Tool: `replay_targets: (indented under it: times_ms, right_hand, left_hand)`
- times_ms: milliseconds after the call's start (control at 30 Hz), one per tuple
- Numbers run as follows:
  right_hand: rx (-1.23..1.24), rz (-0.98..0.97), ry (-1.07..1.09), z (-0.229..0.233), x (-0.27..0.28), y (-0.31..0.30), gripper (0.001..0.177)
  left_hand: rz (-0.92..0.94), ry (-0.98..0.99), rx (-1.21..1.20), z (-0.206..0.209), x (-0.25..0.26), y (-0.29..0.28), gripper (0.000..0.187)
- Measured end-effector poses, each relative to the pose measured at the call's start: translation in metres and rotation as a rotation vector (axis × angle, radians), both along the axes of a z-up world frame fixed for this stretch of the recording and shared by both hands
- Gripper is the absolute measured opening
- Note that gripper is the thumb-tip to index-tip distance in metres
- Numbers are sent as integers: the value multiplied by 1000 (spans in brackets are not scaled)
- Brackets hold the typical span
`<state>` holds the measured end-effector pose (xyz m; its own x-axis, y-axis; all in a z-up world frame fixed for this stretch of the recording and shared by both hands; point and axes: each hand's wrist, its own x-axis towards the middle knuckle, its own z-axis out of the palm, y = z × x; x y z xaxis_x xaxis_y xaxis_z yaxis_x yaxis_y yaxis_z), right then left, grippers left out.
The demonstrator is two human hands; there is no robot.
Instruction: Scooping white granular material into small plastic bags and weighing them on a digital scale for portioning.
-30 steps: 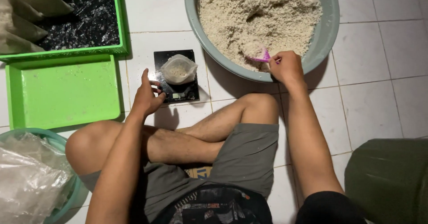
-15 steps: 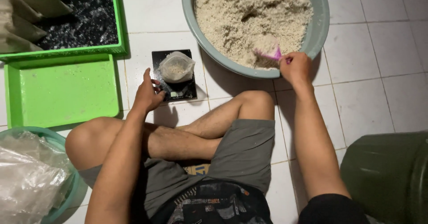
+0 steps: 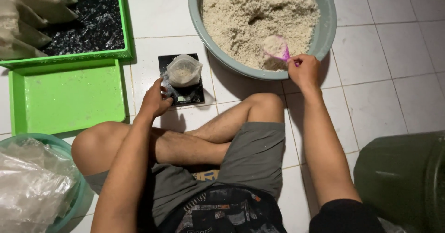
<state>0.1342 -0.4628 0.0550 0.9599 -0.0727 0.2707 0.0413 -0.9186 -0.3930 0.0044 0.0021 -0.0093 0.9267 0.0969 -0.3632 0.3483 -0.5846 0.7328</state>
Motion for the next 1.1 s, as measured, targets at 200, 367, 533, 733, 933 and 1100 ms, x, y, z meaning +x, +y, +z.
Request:
replay_targets:
  times_ms: [200, 367, 533, 733, 933, 1100]
  right_hand:
    - [67, -9, -44, -17, -6, 12, 9]
    - [155, -11, -54, -15, -11, 23, 9]
    - [195, 10, -88, -18, -11, 22, 9]
    - [105, 16, -31, -8, -15, 25, 8]
    - [39, -5, -28, -7, -6, 25, 6]
    - [79, 7, -47, -3, -7, 27, 7]
  left_hand:
    - [-43, 27, 53, -15, 0, 5, 77]
    - [-66, 71, 65, -10, -1, 4, 74]
    - [-81, 81, 76, -20, 0, 4, 70]
    - [-101, 85, 63, -8, -1, 1, 68]
    - [-80, 84, 54, -3, -2, -2, 67]
    - [-94, 84, 57, 0, -2, 0, 68]
